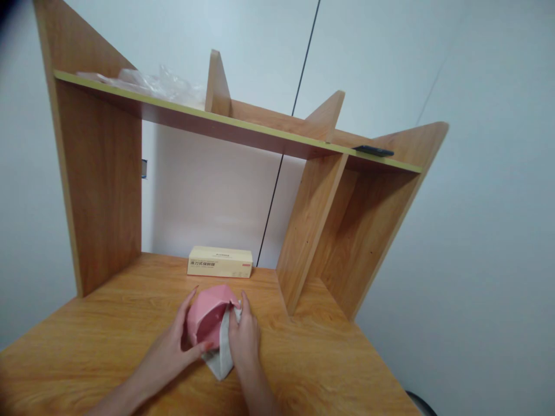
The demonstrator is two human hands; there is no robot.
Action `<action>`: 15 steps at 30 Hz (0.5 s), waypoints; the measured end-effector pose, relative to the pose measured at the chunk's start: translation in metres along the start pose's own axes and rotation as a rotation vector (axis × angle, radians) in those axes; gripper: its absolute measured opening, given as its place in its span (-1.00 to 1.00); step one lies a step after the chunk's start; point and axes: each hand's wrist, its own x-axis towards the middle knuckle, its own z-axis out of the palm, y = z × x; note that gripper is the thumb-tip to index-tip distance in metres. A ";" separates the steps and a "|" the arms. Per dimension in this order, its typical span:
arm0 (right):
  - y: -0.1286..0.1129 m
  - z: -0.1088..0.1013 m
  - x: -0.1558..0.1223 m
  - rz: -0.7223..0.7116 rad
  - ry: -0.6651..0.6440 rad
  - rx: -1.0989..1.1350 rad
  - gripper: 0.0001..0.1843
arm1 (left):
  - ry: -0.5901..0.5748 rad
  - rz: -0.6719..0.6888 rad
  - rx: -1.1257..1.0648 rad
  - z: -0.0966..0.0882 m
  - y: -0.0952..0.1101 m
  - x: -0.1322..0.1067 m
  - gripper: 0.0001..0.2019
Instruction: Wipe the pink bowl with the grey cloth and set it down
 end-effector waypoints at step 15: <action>-0.013 -0.009 -0.002 -0.106 0.022 -0.342 -0.38 | 0.017 -0.061 0.174 -0.012 0.004 0.002 -0.35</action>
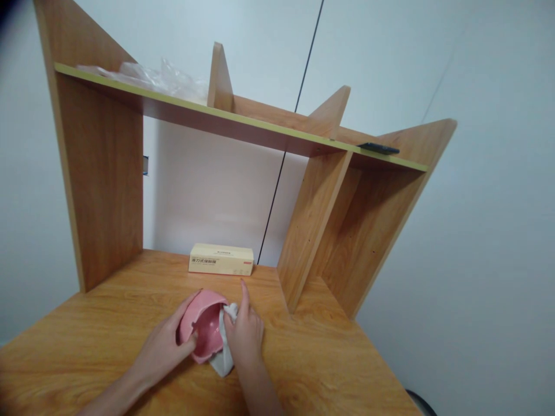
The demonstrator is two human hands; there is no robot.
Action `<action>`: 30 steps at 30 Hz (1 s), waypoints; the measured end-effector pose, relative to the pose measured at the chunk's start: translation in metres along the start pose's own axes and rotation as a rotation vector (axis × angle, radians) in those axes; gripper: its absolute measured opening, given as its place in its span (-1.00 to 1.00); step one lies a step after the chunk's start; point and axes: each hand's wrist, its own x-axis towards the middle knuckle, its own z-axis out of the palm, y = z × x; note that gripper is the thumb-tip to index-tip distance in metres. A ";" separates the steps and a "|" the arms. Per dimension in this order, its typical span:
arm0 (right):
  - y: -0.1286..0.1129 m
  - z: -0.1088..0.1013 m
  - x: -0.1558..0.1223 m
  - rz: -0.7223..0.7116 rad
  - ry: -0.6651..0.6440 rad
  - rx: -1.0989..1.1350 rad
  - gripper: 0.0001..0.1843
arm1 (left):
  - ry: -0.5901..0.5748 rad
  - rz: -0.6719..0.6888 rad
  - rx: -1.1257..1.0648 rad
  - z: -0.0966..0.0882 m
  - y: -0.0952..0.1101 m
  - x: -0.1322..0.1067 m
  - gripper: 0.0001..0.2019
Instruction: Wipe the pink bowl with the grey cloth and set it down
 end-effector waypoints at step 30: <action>0.000 -0.014 0.010 -0.228 0.173 -0.103 -0.30 | 0.021 0.043 -0.318 0.024 -0.019 0.007 -0.32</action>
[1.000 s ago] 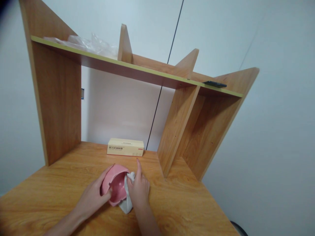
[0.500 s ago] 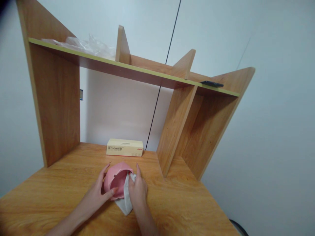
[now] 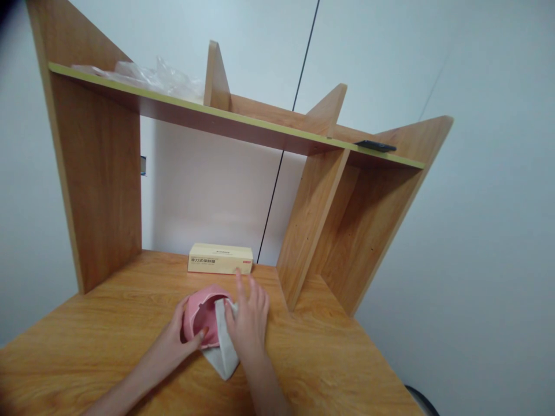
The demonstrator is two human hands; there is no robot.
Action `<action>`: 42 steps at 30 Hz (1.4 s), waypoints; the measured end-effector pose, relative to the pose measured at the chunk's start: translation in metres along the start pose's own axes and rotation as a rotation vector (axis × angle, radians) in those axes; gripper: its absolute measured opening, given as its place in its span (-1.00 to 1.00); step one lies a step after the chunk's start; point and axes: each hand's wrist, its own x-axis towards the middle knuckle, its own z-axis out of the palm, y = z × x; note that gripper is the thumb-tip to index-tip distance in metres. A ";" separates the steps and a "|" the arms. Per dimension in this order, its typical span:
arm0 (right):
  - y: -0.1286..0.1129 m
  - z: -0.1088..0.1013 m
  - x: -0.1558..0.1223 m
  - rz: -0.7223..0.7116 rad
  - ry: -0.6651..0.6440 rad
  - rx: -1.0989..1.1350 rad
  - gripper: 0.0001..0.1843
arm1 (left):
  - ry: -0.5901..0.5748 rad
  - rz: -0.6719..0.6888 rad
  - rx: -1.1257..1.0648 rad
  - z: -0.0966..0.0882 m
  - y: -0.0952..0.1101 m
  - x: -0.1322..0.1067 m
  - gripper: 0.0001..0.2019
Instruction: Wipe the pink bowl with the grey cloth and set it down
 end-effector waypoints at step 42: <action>-0.004 0.003 -0.007 0.343 -0.324 0.097 -0.42 | -0.053 -0.042 0.138 -0.007 0.018 -0.006 -0.26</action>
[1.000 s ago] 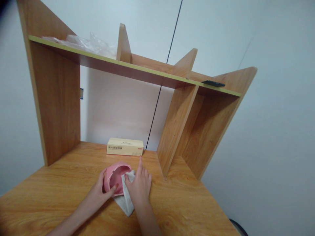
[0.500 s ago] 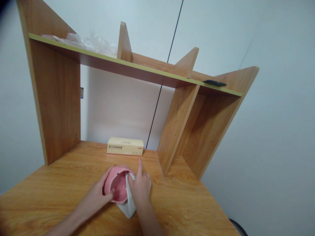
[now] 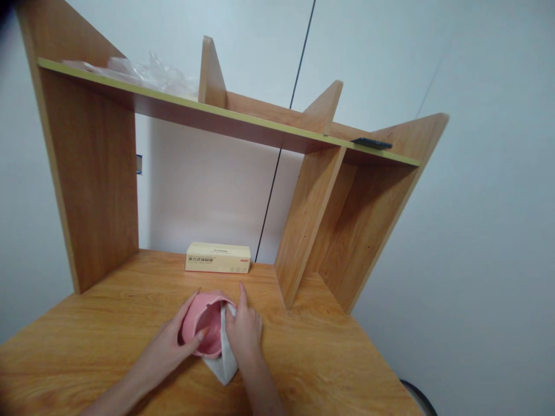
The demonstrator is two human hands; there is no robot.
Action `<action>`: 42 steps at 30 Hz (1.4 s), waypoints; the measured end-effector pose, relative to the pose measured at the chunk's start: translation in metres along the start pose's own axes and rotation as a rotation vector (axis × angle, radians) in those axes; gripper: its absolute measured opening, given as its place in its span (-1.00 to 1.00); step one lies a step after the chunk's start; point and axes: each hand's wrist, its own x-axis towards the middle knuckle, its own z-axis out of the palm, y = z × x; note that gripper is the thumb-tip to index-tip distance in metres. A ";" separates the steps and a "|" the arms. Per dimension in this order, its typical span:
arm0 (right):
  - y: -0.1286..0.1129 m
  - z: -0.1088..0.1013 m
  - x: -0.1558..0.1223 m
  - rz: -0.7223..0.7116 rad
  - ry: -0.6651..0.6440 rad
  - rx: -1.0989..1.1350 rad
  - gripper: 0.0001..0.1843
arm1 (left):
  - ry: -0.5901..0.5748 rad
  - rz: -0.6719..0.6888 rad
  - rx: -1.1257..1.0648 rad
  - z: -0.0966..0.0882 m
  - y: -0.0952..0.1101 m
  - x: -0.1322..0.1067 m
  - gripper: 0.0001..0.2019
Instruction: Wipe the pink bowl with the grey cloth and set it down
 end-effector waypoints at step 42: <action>-0.001 -0.002 -0.001 -0.195 0.185 0.183 -0.37 | 0.128 -0.041 -0.197 -0.001 -0.015 0.012 -0.36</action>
